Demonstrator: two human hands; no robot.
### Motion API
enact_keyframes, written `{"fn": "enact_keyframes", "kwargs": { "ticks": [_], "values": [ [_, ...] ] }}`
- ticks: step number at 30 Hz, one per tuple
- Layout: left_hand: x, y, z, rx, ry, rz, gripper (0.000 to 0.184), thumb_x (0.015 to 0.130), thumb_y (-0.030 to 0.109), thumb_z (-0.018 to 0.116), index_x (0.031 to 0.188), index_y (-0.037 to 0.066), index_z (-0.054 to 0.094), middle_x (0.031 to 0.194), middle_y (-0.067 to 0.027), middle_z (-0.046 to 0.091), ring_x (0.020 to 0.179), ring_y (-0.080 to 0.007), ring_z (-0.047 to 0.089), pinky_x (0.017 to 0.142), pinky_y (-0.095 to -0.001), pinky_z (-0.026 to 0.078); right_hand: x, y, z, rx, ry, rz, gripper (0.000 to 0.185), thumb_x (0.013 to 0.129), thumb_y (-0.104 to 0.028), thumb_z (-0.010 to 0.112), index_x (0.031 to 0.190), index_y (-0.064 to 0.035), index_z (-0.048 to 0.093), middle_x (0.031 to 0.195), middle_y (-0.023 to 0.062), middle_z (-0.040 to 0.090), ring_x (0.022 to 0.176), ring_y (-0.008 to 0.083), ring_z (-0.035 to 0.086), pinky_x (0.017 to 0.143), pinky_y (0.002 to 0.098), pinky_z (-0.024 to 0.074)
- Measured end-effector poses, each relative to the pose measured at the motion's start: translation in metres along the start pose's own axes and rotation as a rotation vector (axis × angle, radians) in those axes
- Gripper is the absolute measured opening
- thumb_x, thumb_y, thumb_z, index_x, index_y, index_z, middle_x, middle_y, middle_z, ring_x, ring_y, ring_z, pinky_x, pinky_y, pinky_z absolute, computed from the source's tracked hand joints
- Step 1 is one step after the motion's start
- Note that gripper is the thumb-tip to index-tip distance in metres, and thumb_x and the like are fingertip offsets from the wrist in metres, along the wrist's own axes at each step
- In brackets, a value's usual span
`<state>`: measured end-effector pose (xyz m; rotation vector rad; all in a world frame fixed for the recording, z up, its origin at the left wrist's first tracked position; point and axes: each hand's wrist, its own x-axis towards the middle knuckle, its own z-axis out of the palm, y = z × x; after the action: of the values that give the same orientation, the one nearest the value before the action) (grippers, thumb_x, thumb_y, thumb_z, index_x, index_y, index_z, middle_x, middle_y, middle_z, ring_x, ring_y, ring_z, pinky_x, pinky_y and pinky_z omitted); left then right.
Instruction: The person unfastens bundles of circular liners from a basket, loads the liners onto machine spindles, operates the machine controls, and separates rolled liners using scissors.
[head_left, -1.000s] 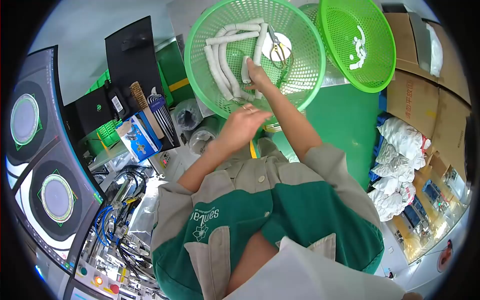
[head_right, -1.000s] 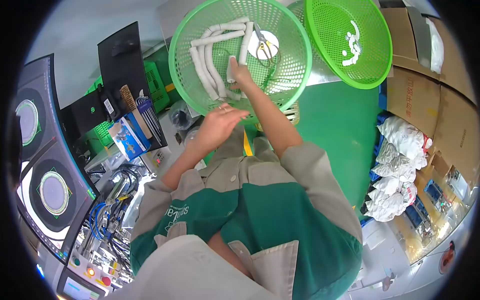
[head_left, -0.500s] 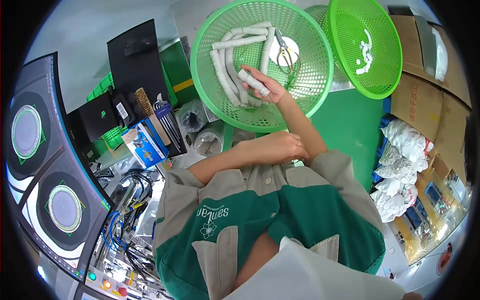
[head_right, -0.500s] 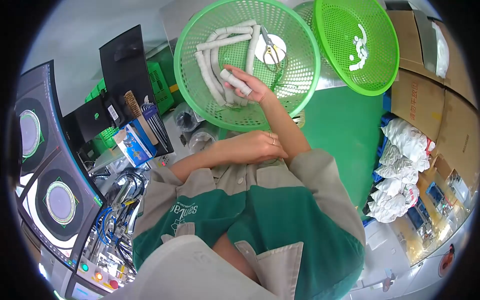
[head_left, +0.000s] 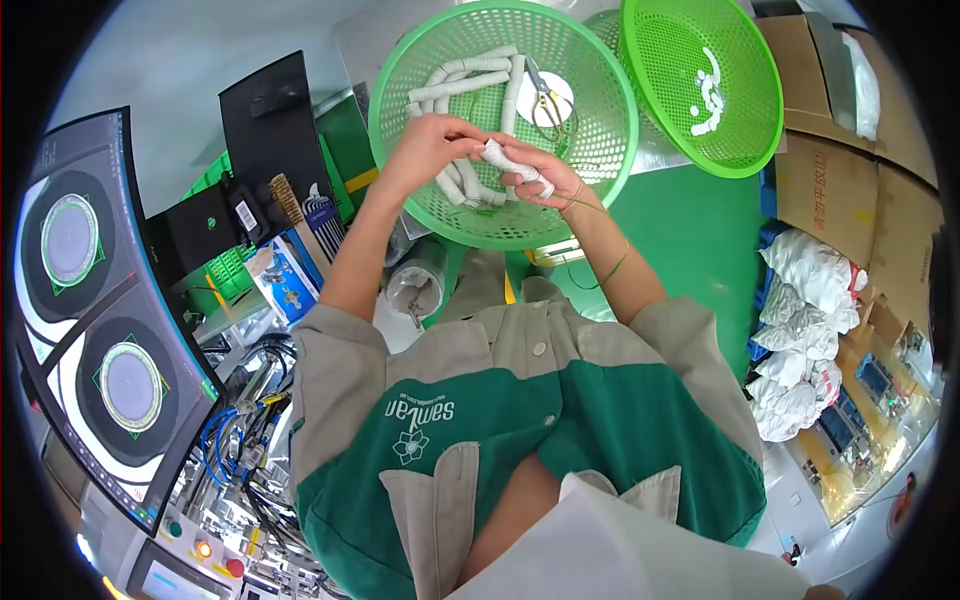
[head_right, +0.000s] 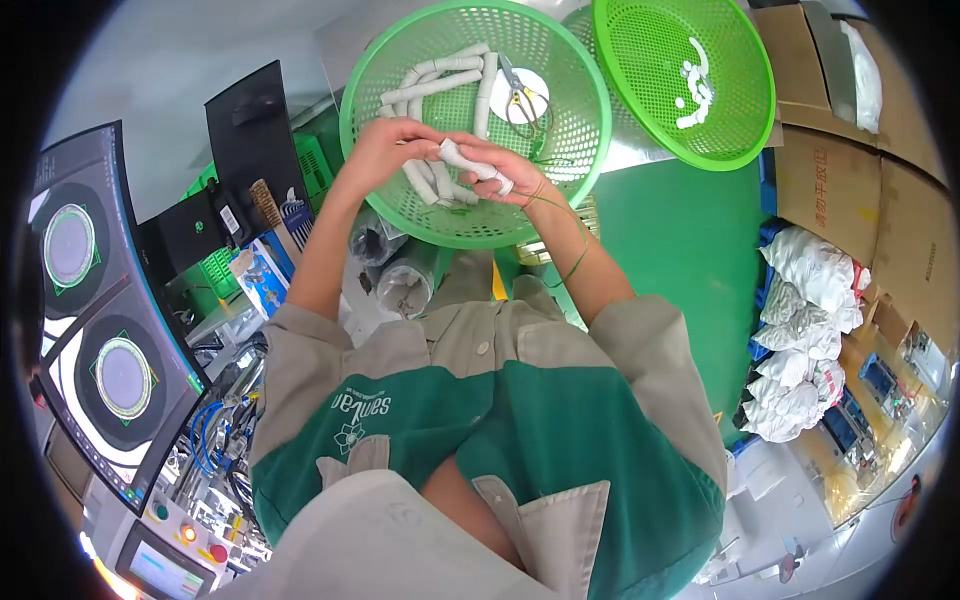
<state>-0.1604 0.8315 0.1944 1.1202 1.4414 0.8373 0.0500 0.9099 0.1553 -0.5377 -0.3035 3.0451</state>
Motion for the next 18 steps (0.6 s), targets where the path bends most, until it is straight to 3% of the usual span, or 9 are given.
{"fn": "enact_keyframes", "kwargs": {
  "ticks": [2, 5, 8, 11, 13, 14, 15, 16, 18],
  "values": [
    [0.001, 0.008, -0.004, -0.032, -0.085, 0.023, 0.017, 0.082, 0.01, 0.064, 0.095, 0.0, 0.068, 0.08, -0.0086, 0.069, 0.077, -0.0162, 0.066, 0.069, -0.0269, 0.051, -0.007, -0.002, 0.003, 0.032, -0.016, 0.015, 0.047, 0.095, -0.017, 0.05, 0.138, -0.007, 0.033, 0.115, 0.0067, 0.05, 0.063, 0.0042, 0.046, 0.036, 0.01, 0.0324],
    [-0.003, 0.049, -0.002, 0.472, -0.143, 0.202, 0.014, 0.081, 0.007, 0.061, 0.091, -0.002, 0.067, 0.084, -0.0126, 0.067, 0.078, -0.0242, 0.064, 0.072, -0.0319, 0.05, -0.022, -0.007, 0.005, -0.03, -0.021, 0.066, 0.046, 0.095, -0.016, 0.05, 0.137, -0.0067, 0.034, 0.126, 0.011, 0.048, 0.061, 0.005, 0.047, 0.035, 0.0107, 0.0329],
    [0.019, 0.012, -0.026, 0.708, 0.209, 0.502, 0.015, 0.082, 0.008, 0.057, 0.092, 0.0, 0.065, 0.09, -0.0153, 0.064, 0.086, -0.032, 0.061, 0.078, -0.0377, 0.048, -0.055, -0.008, -0.005, 0.003, 0.044, 0.083, 0.042, 0.094, -0.012, 0.049, 0.134, -0.0071, 0.037, 0.129, 0.0152, 0.046, 0.057, 0.0066, 0.046, 0.033, 0.0116, 0.0351],
    [0.044, 0.035, -0.122, 1.083, 0.644, 0.283, 0.021, 0.087, 0.019, 0.052, 0.098, 0.005, 0.063, 0.095, -0.0169, 0.064, 0.091, -0.0363, 0.059, 0.08, -0.0433, 0.047, -0.123, -0.011, -0.011, -0.016, 0.161, 0.029, 0.047, 0.092, -0.011, 0.051, 0.136, -0.0074, 0.036, 0.13, 0.0163, 0.047, 0.056, 0.0089, 0.049, 0.031, 0.0126, 0.0361],
    [0.071, 0.032, -0.212, 1.278, 0.918, 0.252, 0.03, 0.09, 0.03, 0.047, 0.099, 0.006, 0.064, 0.082, -0.0158, 0.066, 0.084, -0.0347, 0.062, 0.076, -0.0426, 0.048, -0.192, -0.013, -0.021, -0.019, 0.308, -0.022, 0.047, 0.092, -0.011, 0.051, 0.136, -0.0086, 0.036, 0.13, 0.0171, 0.047, 0.053, 0.0081, 0.047, 0.031, 0.0125, 0.0358],
    [0.067, 0.067, -0.233, 0.867, 1.004, 0.177, 0.032, 0.09, 0.031, 0.045, 0.096, 0.007, 0.066, 0.075, -0.0104, 0.068, 0.081, -0.0297, 0.065, 0.073, -0.039, 0.048, -0.229, -0.013, -0.026, -0.045, 0.4, -0.074, 0.046, 0.092, -0.011, 0.051, 0.136, -0.0085, 0.037, 0.131, 0.0171, 0.047, 0.053, 0.0068, 0.046, 0.031, 0.0126, 0.0358],
    [0.07, 0.087, -0.257, 0.884, 1.143, 0.26, 0.035, 0.09, 0.033, 0.045, 0.094, 0.006, 0.066, 0.071, -0.0059, 0.07, 0.08, -0.025, 0.066, 0.071, -0.0354, 0.049, -0.269, -0.011, -0.031, -0.045, 0.51, -0.131, 0.044, 0.093, -0.011, 0.05, 0.136, -0.0092, 0.037, 0.13, 0.0156, 0.047, 0.054, 0.0064, 0.046, 0.032, 0.0126, 0.0352],
    [0.071, 0.115, -0.274, 0.748, 1.203, 0.076, 0.034, 0.09, 0.031, 0.047, 0.093, 0.002, 0.065, 0.072, -0.0036, 0.07, 0.08, -0.0225, 0.066, 0.073, -0.0329, 0.049, -0.309, -0.011, -0.037, -0.049, 0.619, -0.19, 0.043, 0.094, -0.012, 0.049, 0.135, -0.0099, 0.038, 0.13, 0.0141, 0.047, 0.054, 0.0061, 0.045, 0.032, 0.0126, 0.0346],
    [0.08, 0.153, -0.281, -0.057, 1.319, 0.341, 0.027, 0.089, 0.025, 0.052, 0.092, 0.001, 0.064, 0.082, -0.0039, 0.069, 0.082, -0.02, 0.066, 0.077, -0.0298, 0.05, -0.395, 0.002, -0.073, 0.116, 0.776, -0.322, 0.039, 0.097, -0.015, 0.045, 0.135, -0.0119, 0.039, 0.131, 0.0107, 0.046, 0.056, 0.0058, 0.045, 0.032, 0.0131, 0.0333]
  ]
}}
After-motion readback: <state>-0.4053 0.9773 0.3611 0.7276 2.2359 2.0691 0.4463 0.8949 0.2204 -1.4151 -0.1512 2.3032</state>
